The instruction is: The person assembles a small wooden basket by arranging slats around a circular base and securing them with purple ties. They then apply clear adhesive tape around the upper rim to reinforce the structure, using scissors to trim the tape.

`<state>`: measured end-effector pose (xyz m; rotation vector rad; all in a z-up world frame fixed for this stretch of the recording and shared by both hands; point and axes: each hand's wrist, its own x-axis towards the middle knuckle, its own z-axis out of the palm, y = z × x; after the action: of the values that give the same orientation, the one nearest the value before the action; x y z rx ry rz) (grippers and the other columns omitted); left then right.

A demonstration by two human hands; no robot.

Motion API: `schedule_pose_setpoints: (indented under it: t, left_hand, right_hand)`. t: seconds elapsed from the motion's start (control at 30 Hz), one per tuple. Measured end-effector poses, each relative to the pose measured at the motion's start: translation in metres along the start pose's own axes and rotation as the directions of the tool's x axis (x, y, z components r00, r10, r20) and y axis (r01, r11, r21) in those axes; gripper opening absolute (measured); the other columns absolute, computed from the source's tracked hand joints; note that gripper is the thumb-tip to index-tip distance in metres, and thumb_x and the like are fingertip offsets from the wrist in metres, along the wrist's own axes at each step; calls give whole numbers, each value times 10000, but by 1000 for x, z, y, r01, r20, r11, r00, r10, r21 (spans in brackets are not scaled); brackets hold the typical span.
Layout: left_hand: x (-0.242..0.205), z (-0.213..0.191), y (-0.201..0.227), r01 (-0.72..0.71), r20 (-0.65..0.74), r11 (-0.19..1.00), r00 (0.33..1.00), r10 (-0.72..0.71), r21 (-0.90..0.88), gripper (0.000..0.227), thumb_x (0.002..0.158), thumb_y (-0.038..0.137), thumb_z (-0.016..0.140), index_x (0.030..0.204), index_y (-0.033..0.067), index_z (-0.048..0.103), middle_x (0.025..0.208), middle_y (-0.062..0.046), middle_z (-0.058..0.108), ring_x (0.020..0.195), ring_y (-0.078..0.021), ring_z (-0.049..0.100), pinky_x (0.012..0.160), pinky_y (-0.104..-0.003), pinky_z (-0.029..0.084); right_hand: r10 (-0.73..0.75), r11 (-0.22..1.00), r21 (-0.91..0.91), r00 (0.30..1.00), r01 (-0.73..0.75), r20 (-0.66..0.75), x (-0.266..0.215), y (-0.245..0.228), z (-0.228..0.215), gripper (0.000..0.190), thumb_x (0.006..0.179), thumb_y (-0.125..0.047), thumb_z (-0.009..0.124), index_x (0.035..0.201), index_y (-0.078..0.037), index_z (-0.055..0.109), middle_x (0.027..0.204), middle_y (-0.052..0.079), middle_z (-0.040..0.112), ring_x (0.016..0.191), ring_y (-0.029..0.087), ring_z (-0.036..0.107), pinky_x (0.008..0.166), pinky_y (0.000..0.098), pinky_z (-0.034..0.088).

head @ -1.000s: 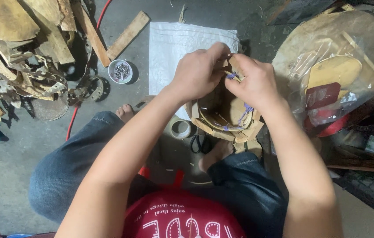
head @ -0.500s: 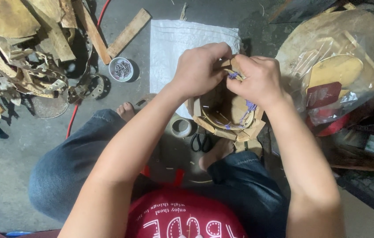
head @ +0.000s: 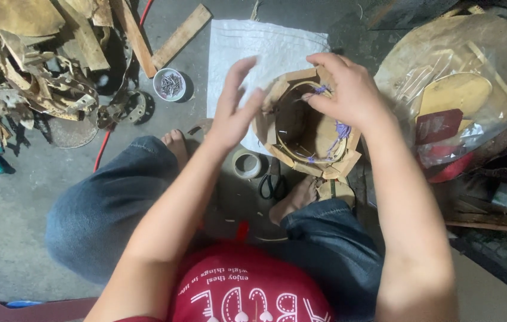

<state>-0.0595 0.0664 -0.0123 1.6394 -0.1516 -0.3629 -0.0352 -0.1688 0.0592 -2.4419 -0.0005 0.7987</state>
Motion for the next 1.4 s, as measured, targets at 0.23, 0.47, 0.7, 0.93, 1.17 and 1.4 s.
schedule_pose_setpoints:
  t: [0.23,0.47,0.7,0.93,1.17,1.4]
  left_hand:
    - [-20,31,40,778,311,29,285,-907,-627,1165,653,831,335,1651,236,250,1728,-155,4,1568,-467,7,1089,-865,-28]
    - [-23,35,58,535,328,236,751,-574,-811,1109,871,546,647,1618,73,-23,1621,-381,28,1483,-609,112,1075,-833,188]
    - [20,12,-1,-23,119,986,992,44,-166,1163,868,455,853,1643,141,45,1755,-150,-2,1652,-341,66,1345,-551,151]
    - [56,16,-78,-130,236,987,960,149,-96,1150,875,411,907,1647,87,118,1744,-169,120,1647,-339,135,1364,-511,180]
    - [56,10,-83,-118,281,988,956,86,97,1084,906,583,794,1659,194,118,1758,-116,153,1637,-403,100,1301,-645,174]
    - [26,61,-42,87,97,877,984,-150,473,658,1016,507,470,1624,394,245,1704,-309,-86,1575,-568,-25,1239,-658,117]
  right_hand:
    - [260,965,8,962,-261,80,-16,-27,-7,613,901,-173,670,1482,-248,489,1230,246,578,425,72,314,546,359,509]
    - [-297,946,-73,760,315,-578,-76,8,18,507,782,-15,836,1263,-62,684,1223,228,708,996,335,640,860,449,572]
    - [-468,802,-192,397,565,-789,-63,39,105,739,825,-60,973,1246,10,370,1438,272,438,1376,400,483,1206,480,474]
    - [-235,882,12,463,470,-855,-25,91,190,537,896,-175,853,1137,-16,400,1537,323,354,1477,461,400,1228,525,398]
    - [-233,803,335,777,492,-584,-37,104,153,836,773,-424,829,1352,-42,363,1454,234,360,1385,374,388,1145,515,385]
    - [385,893,423,745,-152,-545,11,52,152,655,1069,-485,414,1565,-116,196,1607,296,338,1491,453,299,1125,548,368]
